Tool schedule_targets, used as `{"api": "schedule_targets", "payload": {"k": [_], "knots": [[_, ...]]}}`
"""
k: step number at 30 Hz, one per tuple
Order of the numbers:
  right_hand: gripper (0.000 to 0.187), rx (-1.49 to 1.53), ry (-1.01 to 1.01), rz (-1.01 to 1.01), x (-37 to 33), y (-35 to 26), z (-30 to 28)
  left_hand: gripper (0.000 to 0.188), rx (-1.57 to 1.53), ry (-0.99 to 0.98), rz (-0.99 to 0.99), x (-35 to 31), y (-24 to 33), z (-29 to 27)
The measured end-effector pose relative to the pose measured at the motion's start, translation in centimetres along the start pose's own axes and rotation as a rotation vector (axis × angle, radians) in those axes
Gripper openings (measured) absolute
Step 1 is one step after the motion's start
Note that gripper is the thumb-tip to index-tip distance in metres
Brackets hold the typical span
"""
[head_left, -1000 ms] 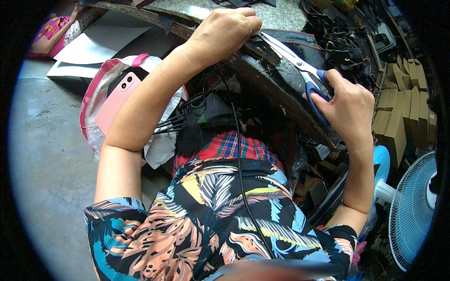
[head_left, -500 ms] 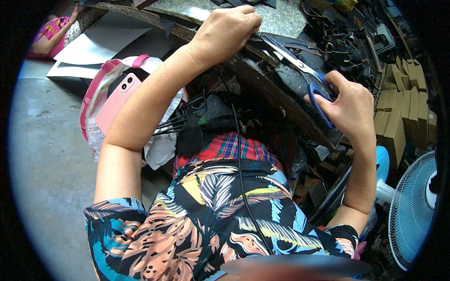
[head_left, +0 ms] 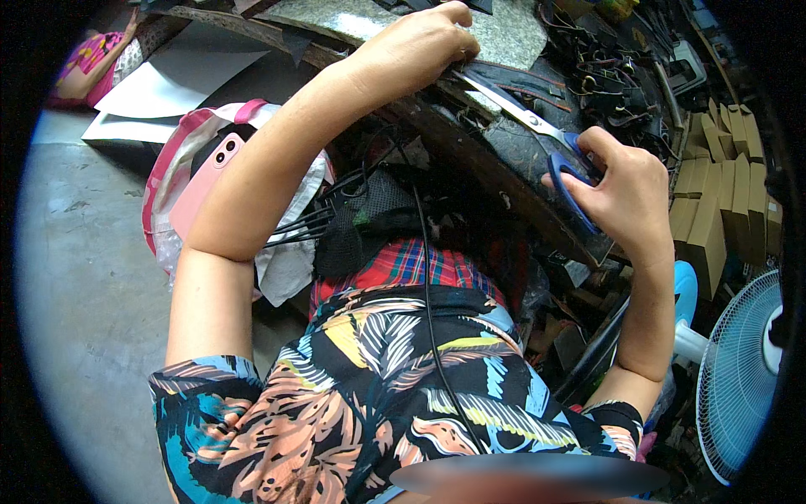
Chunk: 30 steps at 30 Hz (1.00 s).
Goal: The person uses scissors to trim the edges of several black leather straps with metal buckles on a cluttered workbench. They repeatedly pick up each strap, cut along its edges, and place it back on the table.
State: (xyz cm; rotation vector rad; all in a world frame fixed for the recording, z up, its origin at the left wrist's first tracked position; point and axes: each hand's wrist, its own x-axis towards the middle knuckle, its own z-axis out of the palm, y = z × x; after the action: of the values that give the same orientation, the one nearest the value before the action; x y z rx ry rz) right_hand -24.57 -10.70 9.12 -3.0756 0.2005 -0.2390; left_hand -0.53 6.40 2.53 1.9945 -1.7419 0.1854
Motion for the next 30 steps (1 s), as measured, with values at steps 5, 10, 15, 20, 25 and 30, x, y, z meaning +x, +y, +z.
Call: {"api": "schedule_targets", "payload": {"k": [5,10,15,20,25,30], "knots": [[0.048,-0.036,-0.041,0.046,0.2,-0.3,-0.2,0.009,0.057,-0.022,-0.018,0.5,0.2,0.4],[0.05,-0.083,-0.065,0.087,0.2,-0.6,0.2,0.01,0.076,0.101,0.026,-0.1,0.4,1.4],[0.046,-0.115,-0.018,0.033,0.4,-1.0,0.1,0.013,0.137,0.178,0.122,-0.3,0.7,1.8],[0.032,-0.202,0.0,-0.051,0.3,-0.5,0.6,0.013,0.111,0.166,0.026,-0.3,1.2,2.0],[0.029,-0.054,0.006,0.019,0.2,1.8,1.9,0.022,-0.008,0.308,0.148,-0.9,1.3,1.3],[0.018,0.466,0.038,0.274,-0.5,3.7,2.6,0.023,0.036,0.12,0.212,-1.7,1.2,0.6]]}}
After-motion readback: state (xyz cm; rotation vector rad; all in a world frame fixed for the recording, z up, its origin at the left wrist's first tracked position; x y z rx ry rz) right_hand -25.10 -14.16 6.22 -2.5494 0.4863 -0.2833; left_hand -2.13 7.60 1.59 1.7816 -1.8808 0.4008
